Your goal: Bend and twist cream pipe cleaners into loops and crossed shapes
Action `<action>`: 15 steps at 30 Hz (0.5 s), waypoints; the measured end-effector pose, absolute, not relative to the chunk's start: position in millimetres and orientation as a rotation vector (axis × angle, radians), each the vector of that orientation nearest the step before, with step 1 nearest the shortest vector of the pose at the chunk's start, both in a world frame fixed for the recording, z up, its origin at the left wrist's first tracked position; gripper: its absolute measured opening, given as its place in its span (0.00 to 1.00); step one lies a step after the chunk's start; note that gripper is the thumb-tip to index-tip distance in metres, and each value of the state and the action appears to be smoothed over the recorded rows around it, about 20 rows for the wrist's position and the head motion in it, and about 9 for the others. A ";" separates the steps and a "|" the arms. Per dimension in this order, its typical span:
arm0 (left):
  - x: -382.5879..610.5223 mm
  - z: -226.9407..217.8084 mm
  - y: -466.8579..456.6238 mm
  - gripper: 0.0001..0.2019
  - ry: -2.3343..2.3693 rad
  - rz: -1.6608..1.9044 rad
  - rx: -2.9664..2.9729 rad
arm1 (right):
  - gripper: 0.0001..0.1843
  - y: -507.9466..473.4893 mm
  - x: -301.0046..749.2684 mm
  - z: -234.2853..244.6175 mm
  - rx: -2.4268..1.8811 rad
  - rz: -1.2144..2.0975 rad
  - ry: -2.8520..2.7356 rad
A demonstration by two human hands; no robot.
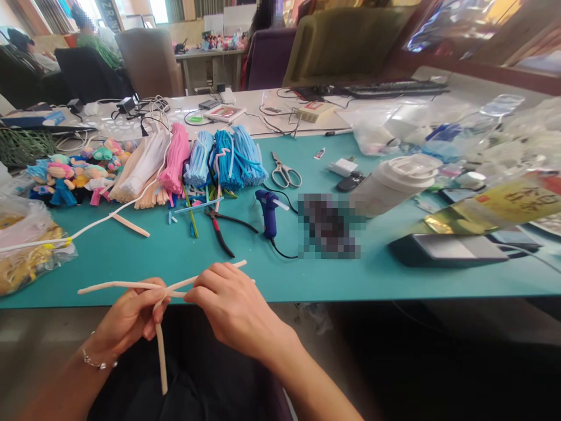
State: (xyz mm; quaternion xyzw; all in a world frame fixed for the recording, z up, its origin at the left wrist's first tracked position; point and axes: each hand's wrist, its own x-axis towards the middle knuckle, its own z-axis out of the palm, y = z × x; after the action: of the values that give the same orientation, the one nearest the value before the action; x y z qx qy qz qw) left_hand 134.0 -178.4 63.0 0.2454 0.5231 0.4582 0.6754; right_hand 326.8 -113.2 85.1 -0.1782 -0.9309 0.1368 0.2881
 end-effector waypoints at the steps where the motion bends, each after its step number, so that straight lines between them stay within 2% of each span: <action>1: 134.3 63.7 -177.5 0.15 1.156 1.012 0.519 | 0.13 -111.1 328.6 86.4 -0.449 0.337 -2.485; 7: 133.6 65.7 -174.1 0.16 1.139 0.995 0.472 | 0.10 -103.1 340.3 96.4 -0.362 0.413 -2.432; 10: 131.6 64.3 -175.2 0.15 1.156 0.992 0.516 | 0.11 -101.7 348.0 100.5 -0.492 0.447 -2.371; 15: 127.8 61.8 -179.0 0.14 1.171 0.901 0.658 | 0.06 -104.9 350.0 100.8 -0.698 0.686 -2.472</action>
State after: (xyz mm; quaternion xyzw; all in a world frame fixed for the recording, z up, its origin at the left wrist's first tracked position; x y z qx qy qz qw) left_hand 127.8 -179.0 61.8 0.2942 0.5238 0.4030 0.6904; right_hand 350.0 -104.9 100.8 -0.2551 -0.9029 0.2504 0.2389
